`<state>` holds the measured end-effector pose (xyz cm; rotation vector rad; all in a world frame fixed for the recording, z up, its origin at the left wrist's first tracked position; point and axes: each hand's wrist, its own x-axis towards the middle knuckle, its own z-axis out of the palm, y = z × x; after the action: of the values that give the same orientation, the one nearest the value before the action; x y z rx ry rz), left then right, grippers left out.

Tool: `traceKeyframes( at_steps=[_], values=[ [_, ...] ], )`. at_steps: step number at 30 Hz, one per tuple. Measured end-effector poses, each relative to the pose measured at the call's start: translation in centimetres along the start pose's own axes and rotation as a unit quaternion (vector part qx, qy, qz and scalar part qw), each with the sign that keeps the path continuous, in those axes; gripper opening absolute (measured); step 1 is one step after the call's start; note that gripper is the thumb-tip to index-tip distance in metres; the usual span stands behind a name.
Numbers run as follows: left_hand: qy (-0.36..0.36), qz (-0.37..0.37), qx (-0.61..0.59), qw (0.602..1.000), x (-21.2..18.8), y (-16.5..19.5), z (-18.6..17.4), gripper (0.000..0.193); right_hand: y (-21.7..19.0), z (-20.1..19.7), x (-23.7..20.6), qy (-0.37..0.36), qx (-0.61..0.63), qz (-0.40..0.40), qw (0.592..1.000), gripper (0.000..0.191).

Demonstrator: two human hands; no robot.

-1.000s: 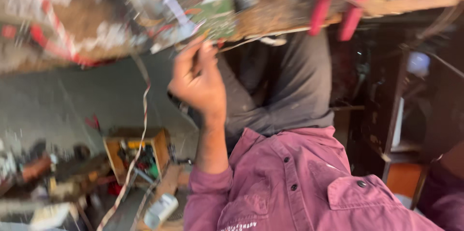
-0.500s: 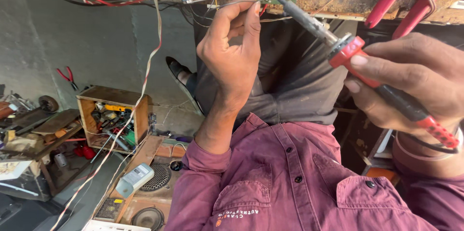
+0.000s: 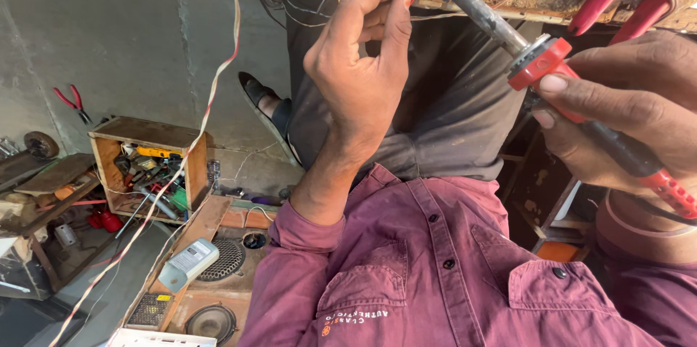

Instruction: The person works on a disassembled electronic device, using a screwdriver to adjust components on a circuit board and a soldering iron to solder wires. They handle the circuit board and wires while seated at a cluttered workbench.

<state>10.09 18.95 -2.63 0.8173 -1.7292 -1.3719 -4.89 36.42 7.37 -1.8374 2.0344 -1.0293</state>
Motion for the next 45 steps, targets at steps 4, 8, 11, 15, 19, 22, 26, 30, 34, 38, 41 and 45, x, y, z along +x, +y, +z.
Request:
traceKeyframes(
  at_steps=[4,8,11,15,19,22,26,30,34,38,41,45],
  values=[
    [-0.006,0.002,-0.005,1.0,-0.1,-0.1,-0.1,0.008,0.0,0.3,0.2,0.006,0.009,-0.009,1.0,0.032],
    [-0.003,0.003,0.001,1.0,-0.1,0.0,-0.2,0.01,0.4,0.3,0.7,-0.009,0.032,-0.027,0.999,0.033],
    [-0.003,0.001,-0.005,1.0,-0.1,0.1,-0.1,0.007,0.9,-0.2,1.1,-0.037,0.049,-0.051,0.997,0.032],
    [-0.001,0.001,-0.001,1.0,-0.1,0.2,0.0,0.007,0.9,-0.4,1.2,-0.048,0.046,-0.062,0.996,0.033],
    [-0.004,0.002,0.003,1.0,-0.1,0.2,-0.1,0.009,1.0,-0.5,1.2,-0.05,0.045,-0.068,0.995,0.033],
    [-0.003,0.0,0.002,1.0,-0.1,0.2,-0.1,0.007,1.6,-0.6,1.5,-0.069,0.066,-0.081,0.992,0.035],
    [-0.002,0.004,0.005,1.0,-0.2,0.2,0.0,0.009,1.5,-0.4,1.1,-0.046,0.062,-0.065,0.995,0.036],
    [-0.003,0.005,0.009,1.0,-0.2,0.3,-0.1,0.011,1.2,-0.5,0.7,-0.038,0.059,-0.043,0.997,0.034],
    [-0.002,0.002,0.003,1.0,-0.2,0.3,-0.1,0.008,1.4,-0.4,0.5,-0.025,0.059,-0.029,0.998,0.034],
    [0.0,0.003,0.001,1.0,-0.2,0.3,0.0,0.008,1.8,-0.5,0.4,-0.037,0.063,-0.023,0.997,0.031],
    [0.001,0.002,0.004,1.0,-0.2,0.3,0.0,0.007,1.4,-0.5,0.2,-0.027,0.052,-0.009,0.998,0.03],
    [0.0,0.001,0.002,1.0,-0.2,0.3,0.1,0.008,0.4,-0.2,0.4,-0.011,0.036,0.002,0.999,0.029]
  ],
)
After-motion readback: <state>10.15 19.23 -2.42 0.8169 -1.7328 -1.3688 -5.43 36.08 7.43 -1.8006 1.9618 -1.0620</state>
